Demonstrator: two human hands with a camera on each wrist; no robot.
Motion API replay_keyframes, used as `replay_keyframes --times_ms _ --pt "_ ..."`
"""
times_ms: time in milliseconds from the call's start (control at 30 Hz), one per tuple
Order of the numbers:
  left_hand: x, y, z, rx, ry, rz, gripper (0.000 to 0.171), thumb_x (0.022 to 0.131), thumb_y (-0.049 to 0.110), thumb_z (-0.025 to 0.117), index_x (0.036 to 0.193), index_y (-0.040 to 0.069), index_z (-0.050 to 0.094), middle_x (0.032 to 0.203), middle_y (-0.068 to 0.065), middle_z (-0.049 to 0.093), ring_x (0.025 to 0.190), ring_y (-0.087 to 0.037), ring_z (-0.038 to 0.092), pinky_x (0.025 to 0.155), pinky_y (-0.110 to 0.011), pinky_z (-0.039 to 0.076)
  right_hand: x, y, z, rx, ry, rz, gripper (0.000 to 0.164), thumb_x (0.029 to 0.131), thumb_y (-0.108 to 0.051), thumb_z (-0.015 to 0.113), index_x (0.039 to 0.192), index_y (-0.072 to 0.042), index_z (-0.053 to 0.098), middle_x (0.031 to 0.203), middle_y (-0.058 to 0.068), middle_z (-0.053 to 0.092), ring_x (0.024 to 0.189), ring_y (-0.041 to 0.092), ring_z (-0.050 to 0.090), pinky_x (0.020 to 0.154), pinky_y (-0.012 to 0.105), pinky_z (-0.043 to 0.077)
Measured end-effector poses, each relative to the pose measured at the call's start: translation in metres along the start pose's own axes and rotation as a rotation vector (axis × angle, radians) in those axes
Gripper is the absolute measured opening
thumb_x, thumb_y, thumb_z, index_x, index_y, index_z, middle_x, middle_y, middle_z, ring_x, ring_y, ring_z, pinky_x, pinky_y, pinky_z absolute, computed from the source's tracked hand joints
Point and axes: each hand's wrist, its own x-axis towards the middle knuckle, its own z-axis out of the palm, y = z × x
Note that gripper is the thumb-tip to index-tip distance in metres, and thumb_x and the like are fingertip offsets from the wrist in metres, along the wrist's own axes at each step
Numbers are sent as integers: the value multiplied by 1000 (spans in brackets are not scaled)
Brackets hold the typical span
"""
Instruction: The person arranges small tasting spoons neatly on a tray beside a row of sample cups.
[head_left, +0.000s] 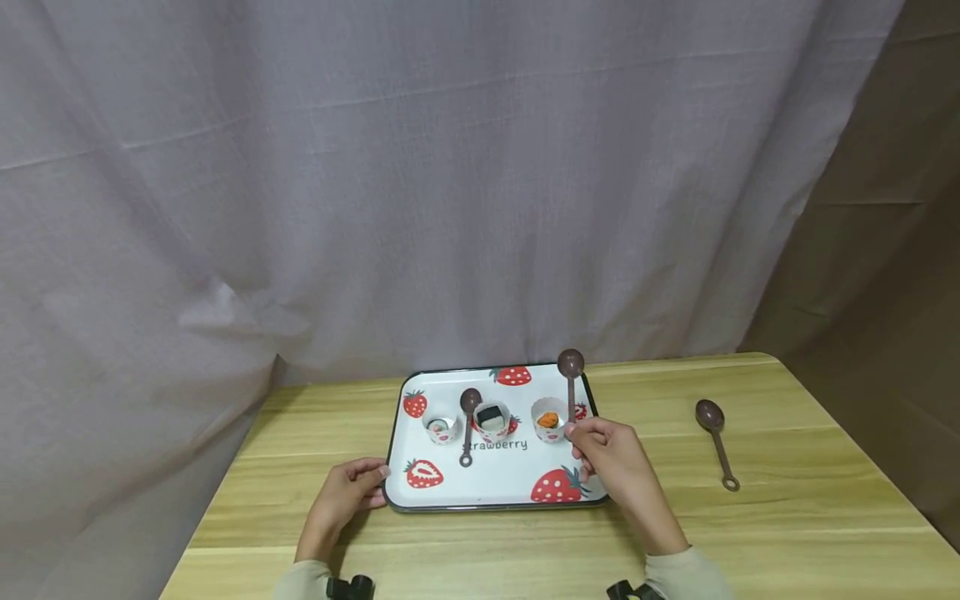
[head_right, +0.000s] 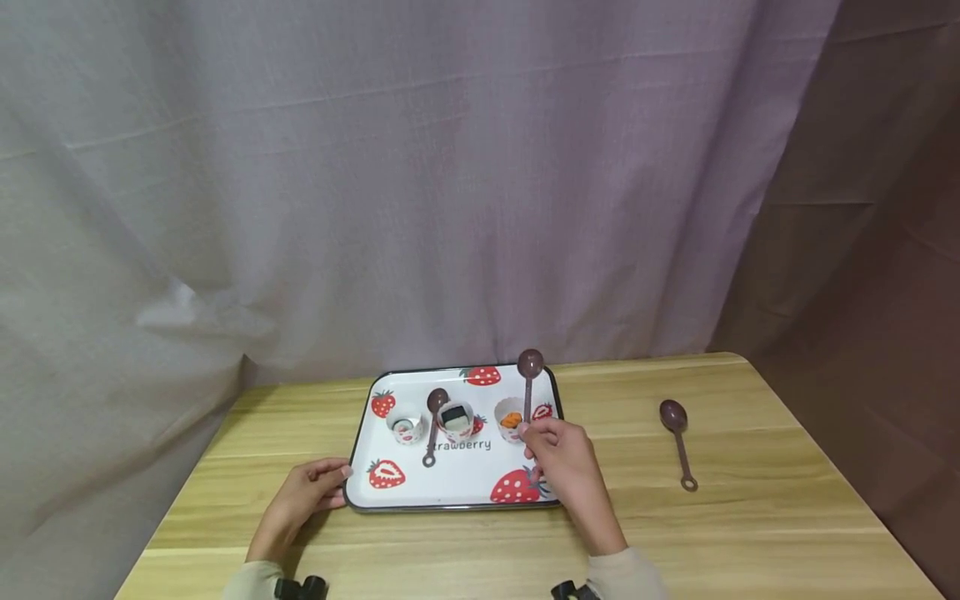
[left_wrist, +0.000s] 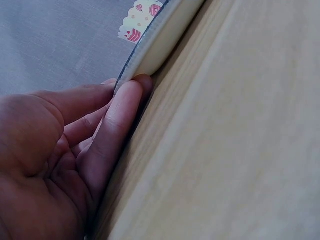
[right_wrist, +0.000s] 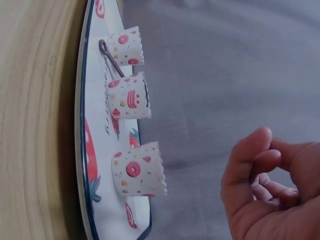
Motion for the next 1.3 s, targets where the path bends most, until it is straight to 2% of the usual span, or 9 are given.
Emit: replay_keyframes --times_ms 200,400,533,767,967,1300 --pt "1 1 0 8 10 -11 33 102 3 67 129 -15 64 94 -12 74 75 -18 71 67 -31 68 4 1 8 23 9 5 23 105 -10 65 111 12 68 71 3 57 49 14 55 48 27 56" --pt "1 0 0 6 7 -12 32 102 3 66 128 -16 64 95 -13 75 75 -19 72 68 -32 68 5 4 18 36 -3 -43 21 106 -2 59 114 16 66 74 4 60 54 16 58 49 24 55" --pt "0 -2 0 5 7 -10 32 102 2 66 128 -16 64 94 -12 75 74 -18 71 68 -31 68 5 6 25 59 -17 -37 22 107 -2 57 116 17 64 76 5 63 57 18 62 52 23 55" --pt "1 -1 -1 11 -20 2 34 103 4 66 129 -17 63 94 -13 76 76 -18 72 68 -31 68 7 13 35 69 -20 5 20 107 -3 58 111 14 67 75 6 64 56 17 63 51 23 55" --pt "0 0 -2 12 -38 8 35 103 5 66 130 -17 62 95 -13 76 76 -18 73 68 -30 68 11 22 44 57 -31 -1 21 106 -4 58 109 14 68 74 6 64 52 15 61 47 22 50" --pt "-2 1 -2 2 -53 18 36 103 5 66 130 -19 61 94 -11 75 76 -17 72 69 -30 68 16 35 54 38 -16 26 18 104 -2 58 106 13 69 73 5 62 51 12 57 46 22 51"
